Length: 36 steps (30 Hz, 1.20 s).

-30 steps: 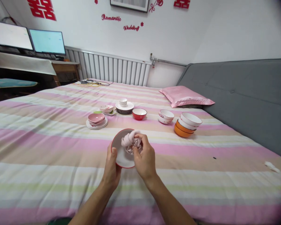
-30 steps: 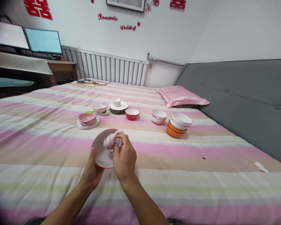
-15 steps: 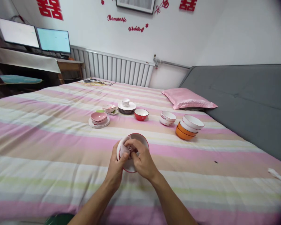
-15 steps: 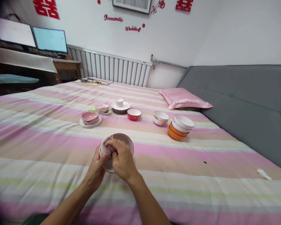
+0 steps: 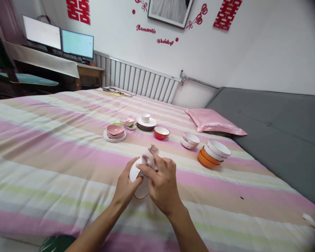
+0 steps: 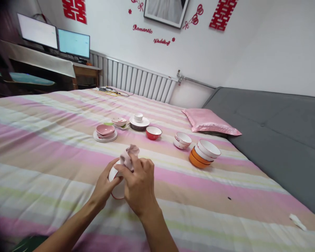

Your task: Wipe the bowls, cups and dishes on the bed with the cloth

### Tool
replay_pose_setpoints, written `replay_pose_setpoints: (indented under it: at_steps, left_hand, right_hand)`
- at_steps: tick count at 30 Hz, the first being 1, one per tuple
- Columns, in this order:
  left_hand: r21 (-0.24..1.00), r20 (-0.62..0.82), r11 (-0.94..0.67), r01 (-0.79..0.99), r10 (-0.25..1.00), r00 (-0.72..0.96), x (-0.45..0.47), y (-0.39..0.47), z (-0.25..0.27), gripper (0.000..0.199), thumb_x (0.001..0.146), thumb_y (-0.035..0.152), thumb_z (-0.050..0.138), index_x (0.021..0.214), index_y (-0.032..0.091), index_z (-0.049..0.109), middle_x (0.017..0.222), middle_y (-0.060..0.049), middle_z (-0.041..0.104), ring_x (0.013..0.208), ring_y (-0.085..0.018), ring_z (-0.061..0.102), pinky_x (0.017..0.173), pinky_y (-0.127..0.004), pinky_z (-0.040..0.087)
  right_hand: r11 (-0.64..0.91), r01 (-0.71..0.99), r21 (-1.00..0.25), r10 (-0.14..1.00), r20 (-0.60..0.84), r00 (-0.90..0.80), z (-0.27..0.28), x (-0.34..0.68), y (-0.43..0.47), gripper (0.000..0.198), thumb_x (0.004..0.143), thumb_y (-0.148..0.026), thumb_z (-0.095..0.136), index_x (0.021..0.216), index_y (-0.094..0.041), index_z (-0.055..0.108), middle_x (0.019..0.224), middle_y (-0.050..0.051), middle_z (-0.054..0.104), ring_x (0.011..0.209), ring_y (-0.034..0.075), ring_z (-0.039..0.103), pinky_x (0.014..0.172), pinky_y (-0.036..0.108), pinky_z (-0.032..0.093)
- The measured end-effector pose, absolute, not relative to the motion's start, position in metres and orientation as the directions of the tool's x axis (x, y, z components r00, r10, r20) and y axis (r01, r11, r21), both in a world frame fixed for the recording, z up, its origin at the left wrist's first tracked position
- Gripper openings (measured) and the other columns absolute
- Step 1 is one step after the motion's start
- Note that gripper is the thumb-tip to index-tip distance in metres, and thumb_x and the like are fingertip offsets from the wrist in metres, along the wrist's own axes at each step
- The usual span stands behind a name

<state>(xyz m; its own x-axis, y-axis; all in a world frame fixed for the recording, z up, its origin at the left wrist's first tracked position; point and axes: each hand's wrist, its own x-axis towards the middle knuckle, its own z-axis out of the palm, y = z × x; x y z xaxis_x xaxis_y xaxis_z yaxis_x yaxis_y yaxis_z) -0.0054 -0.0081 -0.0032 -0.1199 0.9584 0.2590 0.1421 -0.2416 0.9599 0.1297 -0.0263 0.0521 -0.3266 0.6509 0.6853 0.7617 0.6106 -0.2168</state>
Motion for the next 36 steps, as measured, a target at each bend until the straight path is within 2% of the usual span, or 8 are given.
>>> replay_pose_setpoints:
  at_steps: [5,9,13,17,21,27,32,36]
  left_hand:
    - [0.911,0.328,-0.303,0.278,0.943,-0.048,-0.006,-0.007,-0.002,0.054,0.066,0.021,0.055,0.12,0.02,0.054,0.117,-0.007,0.064,0.104,-0.028,0.059,0.092,-0.042,0.044]
    - [0.896,0.306,-0.303,0.325,0.951,0.042,-0.006,-0.009,-0.002,0.058,0.061,0.019,0.053,0.119,0.018,0.056,0.118,-0.009,0.063,0.105,-0.029,0.058,0.092,-0.044,0.043]
    - [0.893,0.309,-0.326,0.309,0.945,0.105,-0.003,-0.013,0.0,0.061,0.057,0.015,0.053,0.118,0.02,0.058,0.117,-0.008,0.064,0.105,-0.03,0.058,0.092,-0.044,0.043]
    - [0.924,0.302,-0.327,0.199,0.942,0.144,-0.006,-0.013,0.005,0.063,0.056,0.014,0.049,0.119,0.022,0.057,0.119,-0.005,0.063,0.106,-0.029,0.056,0.09,-0.041,0.044]
    - [0.937,0.326,-0.34,0.078,0.934,0.146,-0.011,-0.01,0.004,0.061,0.057,0.023,0.052,0.118,0.021,0.058,0.118,-0.006,0.063,0.106,-0.032,0.055,0.086,-0.04,0.045]
    - [0.954,0.295,-0.296,-0.043,0.955,-0.012,-0.016,-0.005,-0.003,0.063,0.057,0.025,0.051,0.12,0.019,0.057,0.122,-0.007,0.06,0.107,-0.034,0.053,0.083,-0.039,0.045]
    - [0.928,0.33,-0.357,-0.107,0.92,-0.211,-0.018,-0.003,-0.004,0.063,0.058,0.027,0.05,0.12,0.018,0.057,0.119,-0.007,0.062,0.107,-0.035,0.053,0.081,-0.04,0.046]
    - [0.913,0.322,-0.38,-0.148,0.894,-0.312,-0.018,-0.004,-0.007,0.062,0.06,0.028,0.05,0.121,0.018,0.056,0.12,-0.007,0.061,0.108,-0.034,0.053,0.083,-0.04,0.046]
  right_hand:
    - [0.618,0.776,-0.128,0.643,0.651,-0.404,0.049,0.134,-0.019,0.058,0.071,-0.002,0.051,0.12,-0.032,0.056,0.12,0.007,0.05,0.11,0.025,0.041,0.094,0.043,0.035]
    - [0.558,0.818,-0.14,0.72,0.571,-0.394,0.048,0.143,-0.013,0.053,0.069,-0.006,0.052,0.115,-0.031,0.058,0.094,0.005,0.059,0.09,0.022,0.05,0.077,0.033,0.039]
    - [0.526,0.831,-0.181,0.771,0.514,-0.376,0.045,0.152,-0.01,0.049,0.066,-0.008,0.052,0.108,-0.03,0.062,0.09,0.004,0.063,0.085,0.022,0.054,0.071,0.031,0.039]
    - [0.494,0.798,-0.346,0.816,0.501,-0.287,0.043,0.16,-0.005,0.05,0.065,-0.008,0.051,0.108,-0.031,0.062,0.096,0.002,0.064,0.087,0.019,0.058,0.071,0.026,0.043]
    - [0.493,0.668,-0.557,0.84,0.503,-0.201,0.037,0.166,0.002,0.041,0.068,-0.01,0.052,0.103,-0.028,0.063,0.1,0.001,0.065,0.091,0.019,0.06,0.078,0.027,0.046]
    - [0.441,0.405,-0.801,0.878,0.479,-0.01,0.021,0.154,0.009,0.026,0.076,-0.018,0.051,0.099,-0.022,0.063,0.099,0.002,0.067,0.091,0.018,0.061,0.081,0.027,0.046]
    - [0.228,0.097,-0.969,0.948,0.244,0.205,-0.005,0.127,0.012,0.019,0.077,-0.027,0.052,0.089,-0.018,0.062,0.082,0.002,0.067,0.078,0.017,0.061,0.072,0.027,0.048]
    - [0.1,-0.008,-0.995,0.963,0.095,0.252,-0.019,0.102,0.005,0.02,0.078,-0.032,0.049,0.082,-0.015,0.06,0.07,0.002,0.065,0.065,0.017,0.06,0.059,0.026,0.048]
